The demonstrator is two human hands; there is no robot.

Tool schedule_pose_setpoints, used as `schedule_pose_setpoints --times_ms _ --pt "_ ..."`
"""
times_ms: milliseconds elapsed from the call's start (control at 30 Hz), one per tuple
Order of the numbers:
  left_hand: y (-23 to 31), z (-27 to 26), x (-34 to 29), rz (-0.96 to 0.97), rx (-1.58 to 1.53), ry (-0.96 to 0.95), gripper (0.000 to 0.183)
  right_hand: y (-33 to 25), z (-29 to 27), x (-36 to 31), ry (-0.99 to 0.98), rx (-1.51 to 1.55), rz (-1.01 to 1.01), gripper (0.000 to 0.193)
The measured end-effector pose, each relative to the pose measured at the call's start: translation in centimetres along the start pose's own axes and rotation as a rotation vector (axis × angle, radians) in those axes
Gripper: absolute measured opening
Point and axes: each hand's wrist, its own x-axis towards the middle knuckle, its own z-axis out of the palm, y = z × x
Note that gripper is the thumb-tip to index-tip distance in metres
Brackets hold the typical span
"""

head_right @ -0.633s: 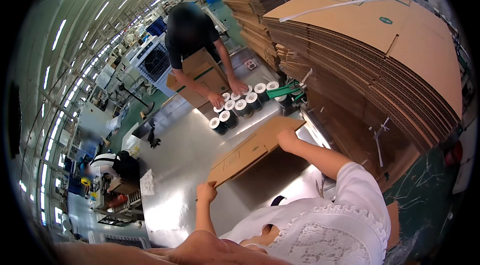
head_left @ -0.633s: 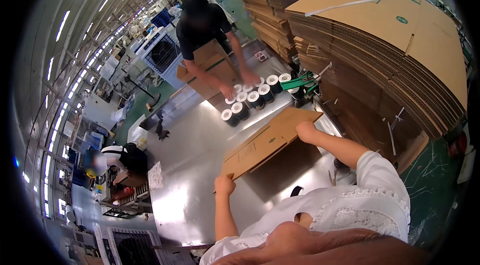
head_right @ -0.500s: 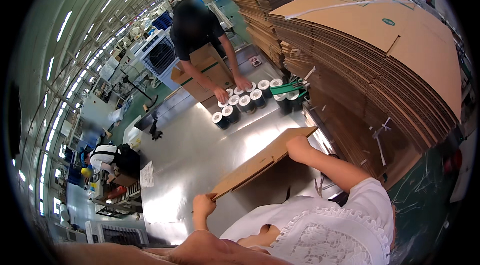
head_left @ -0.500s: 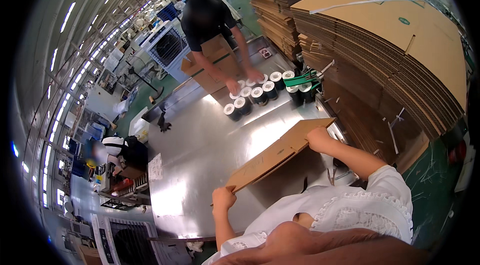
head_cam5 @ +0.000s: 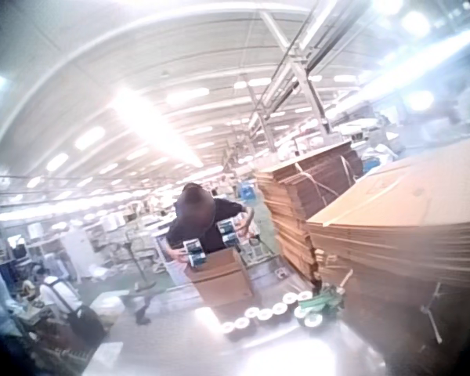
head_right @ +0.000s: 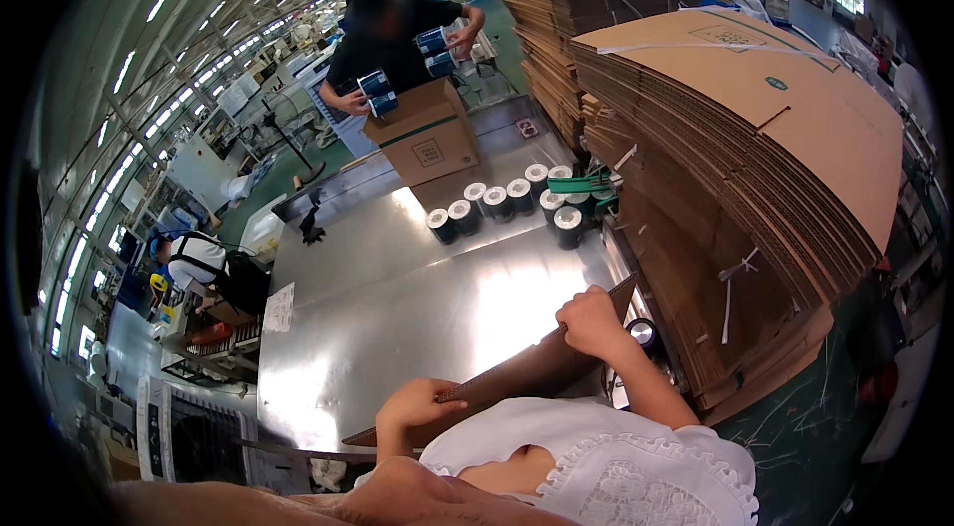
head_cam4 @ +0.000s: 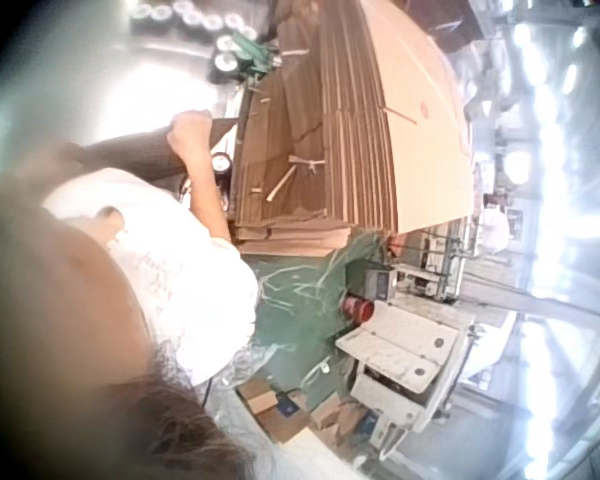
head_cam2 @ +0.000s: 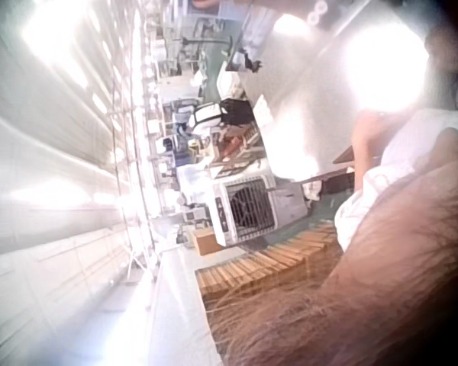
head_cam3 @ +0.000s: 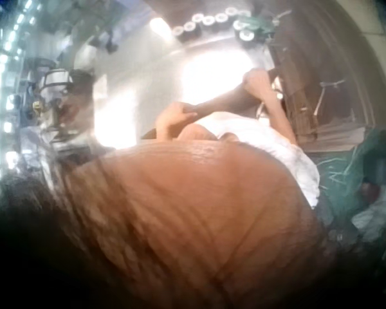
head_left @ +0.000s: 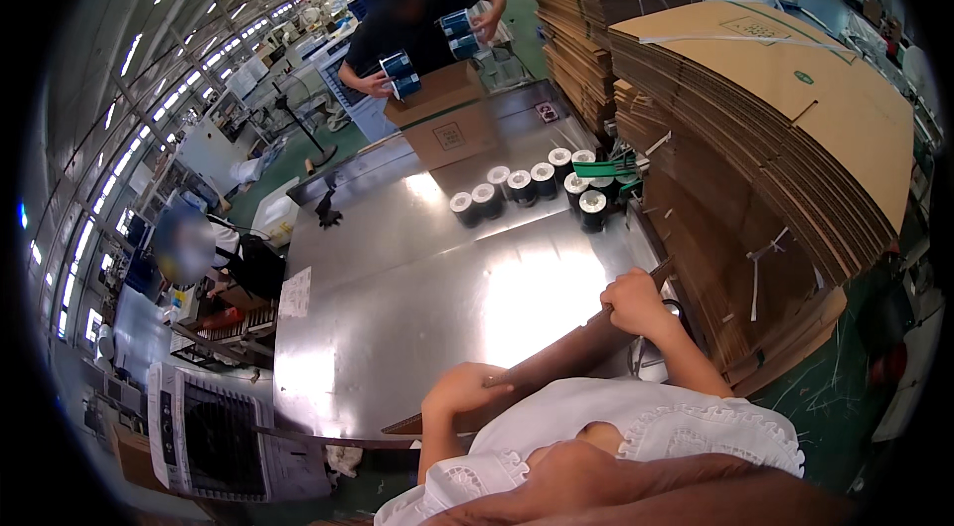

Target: The person assembles a cardboard box and places multiple cylindrical rolls into it on a metal worktable. The person folds the box flaps, arranges the rolls in rows, and closes the box. Coworkers are visible in the background performing similar packing tasks.

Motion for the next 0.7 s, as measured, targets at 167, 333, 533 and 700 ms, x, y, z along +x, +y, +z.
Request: schedule_pose_setpoints --times_ms 167,333,533,700 --pt "-1.5 1.4 0.6 0.147 0.013 0.112 0.052 -0.5 0.0 -1.5 0.093 -0.03 0.011 0.008" --pt "-0.3 0.9 -0.1 0.134 0.005 0.113 0.054 -0.4 0.1 -1.8 0.11 -0.034 0.0 0.008" --pt "-1.4 1.7 0.5 0.127 0.004 0.102 0.054 -0.2 0.7 -1.8 0.13 -0.035 0.012 0.009" --pt "-2.0 1.6 0.6 0.181 0.019 0.114 0.056 -0.4 0.4 -1.8 0.138 -0.018 0.003 0.008"
